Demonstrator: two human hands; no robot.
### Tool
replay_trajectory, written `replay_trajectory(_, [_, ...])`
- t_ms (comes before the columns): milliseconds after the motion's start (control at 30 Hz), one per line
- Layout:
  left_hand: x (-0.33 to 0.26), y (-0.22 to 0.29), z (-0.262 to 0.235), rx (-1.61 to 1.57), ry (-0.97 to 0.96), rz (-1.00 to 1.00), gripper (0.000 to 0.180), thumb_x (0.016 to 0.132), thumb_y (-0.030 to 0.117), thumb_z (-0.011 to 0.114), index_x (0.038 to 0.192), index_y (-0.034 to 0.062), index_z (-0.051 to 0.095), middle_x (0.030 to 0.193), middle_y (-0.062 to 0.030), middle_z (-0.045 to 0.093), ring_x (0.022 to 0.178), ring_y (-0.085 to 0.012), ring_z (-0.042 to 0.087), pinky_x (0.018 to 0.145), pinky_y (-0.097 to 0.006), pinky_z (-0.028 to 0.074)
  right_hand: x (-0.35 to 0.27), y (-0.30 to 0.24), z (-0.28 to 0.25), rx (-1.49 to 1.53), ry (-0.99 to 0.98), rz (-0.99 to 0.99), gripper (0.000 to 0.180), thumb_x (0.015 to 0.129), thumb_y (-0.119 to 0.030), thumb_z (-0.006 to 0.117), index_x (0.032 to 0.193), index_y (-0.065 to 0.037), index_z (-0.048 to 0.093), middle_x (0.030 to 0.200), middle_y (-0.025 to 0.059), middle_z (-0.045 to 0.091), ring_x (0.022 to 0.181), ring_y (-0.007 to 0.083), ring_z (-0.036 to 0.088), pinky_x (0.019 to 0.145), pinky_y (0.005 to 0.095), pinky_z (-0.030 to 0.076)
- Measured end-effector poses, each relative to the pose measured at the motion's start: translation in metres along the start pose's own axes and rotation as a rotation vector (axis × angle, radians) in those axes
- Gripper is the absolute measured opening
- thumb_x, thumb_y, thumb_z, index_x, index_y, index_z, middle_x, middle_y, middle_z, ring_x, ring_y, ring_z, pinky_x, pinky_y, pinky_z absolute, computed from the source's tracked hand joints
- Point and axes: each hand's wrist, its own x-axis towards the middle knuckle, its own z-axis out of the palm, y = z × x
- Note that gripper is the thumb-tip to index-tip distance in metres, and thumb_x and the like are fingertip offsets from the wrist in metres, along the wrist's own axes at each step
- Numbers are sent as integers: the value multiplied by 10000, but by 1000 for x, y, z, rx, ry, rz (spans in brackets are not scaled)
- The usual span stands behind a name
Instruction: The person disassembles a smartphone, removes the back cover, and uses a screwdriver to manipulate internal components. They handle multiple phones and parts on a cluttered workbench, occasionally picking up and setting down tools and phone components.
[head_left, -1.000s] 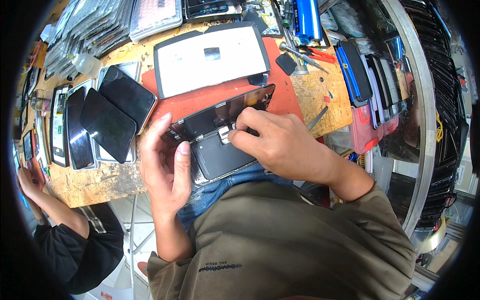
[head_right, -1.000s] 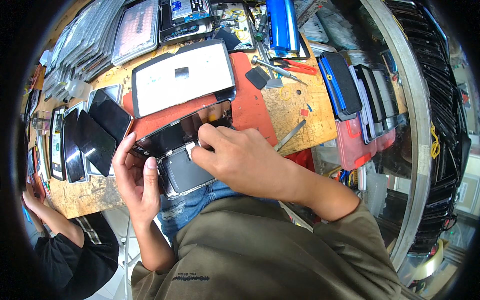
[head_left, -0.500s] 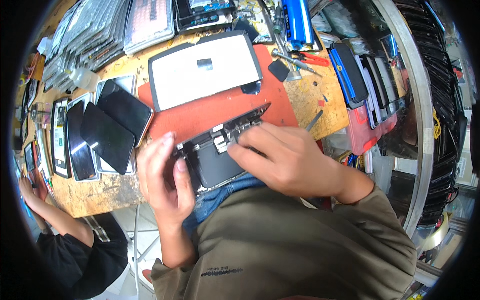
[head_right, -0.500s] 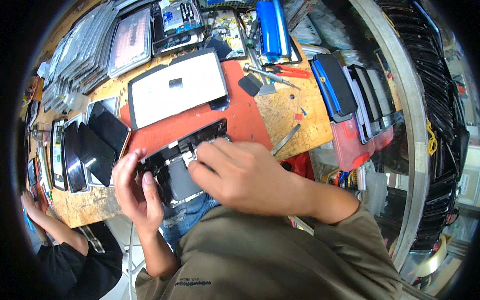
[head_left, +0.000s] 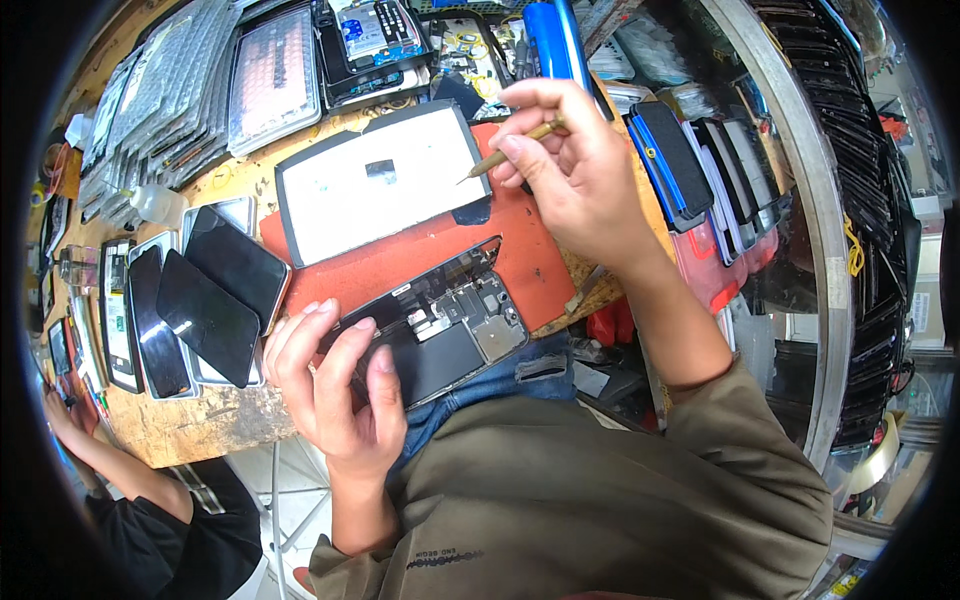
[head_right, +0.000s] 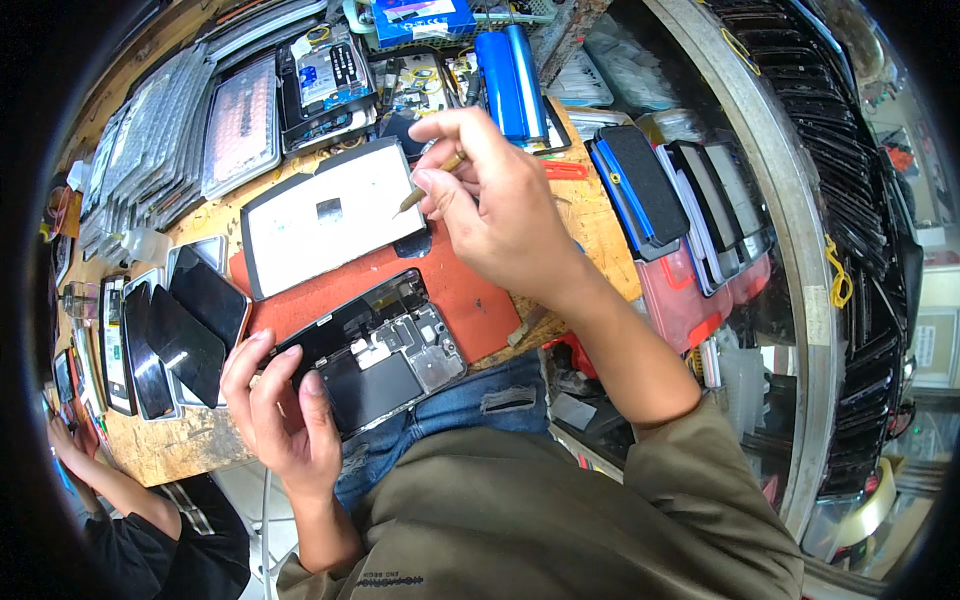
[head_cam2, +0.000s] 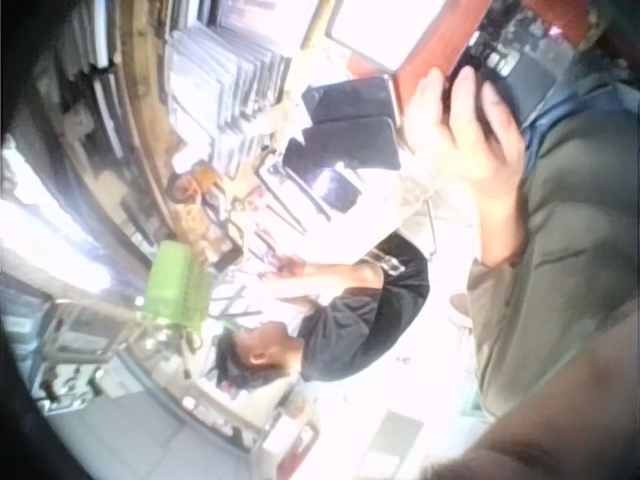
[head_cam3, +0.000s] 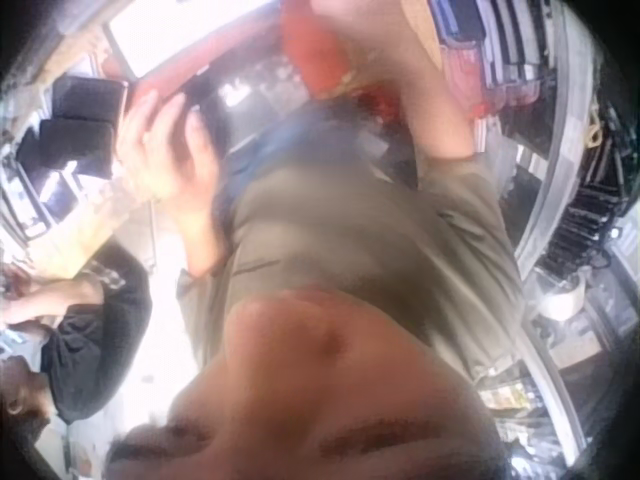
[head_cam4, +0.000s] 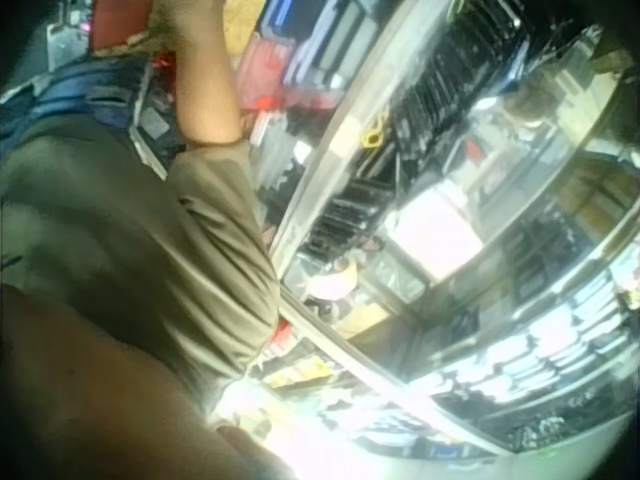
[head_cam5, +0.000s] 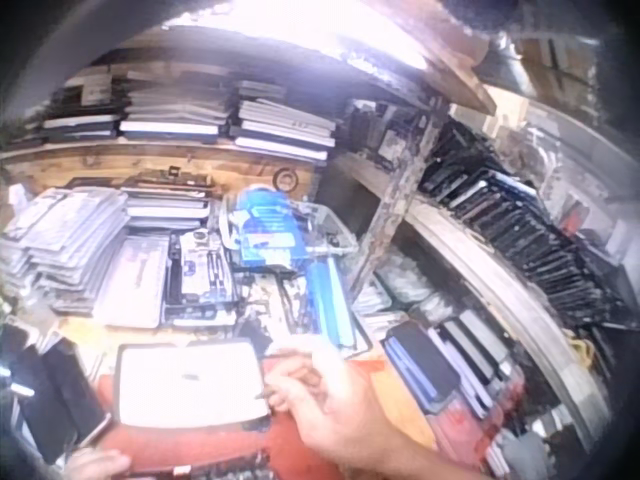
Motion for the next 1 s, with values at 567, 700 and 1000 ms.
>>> replay_trajectory(567, [4,21,6,86,-69,-95,90,879,113,790,968,105,799,1419,-187,607,1406,-431,455,1215,-573,289,-14,8,2,47,-1,-64,270,1111,-14,558,1377,19,522,1183,118,684,1040,151,714,900,306,629])
replay_trajectory(700, [3,22,8,56,-48,-119,100,870,98,794,970,103,800,1419,-184,607,1418,-433,443,1211,-572,299,-8,22,11,-49,59,-107,189,1083,1,585,1268,44,593,1099,131,701,990,183,741,831,339,647])
replay_trajectory(1000, [4,21,8,55,-54,-145,118,841,164,865,949,137,823,1435,-169,616,1407,-426,458,1212,-556,287,-49,-35,4,290,24,-271,236,1081,32,621,1301,73,546,1187,139,654,1055,171,721,883,311,644])
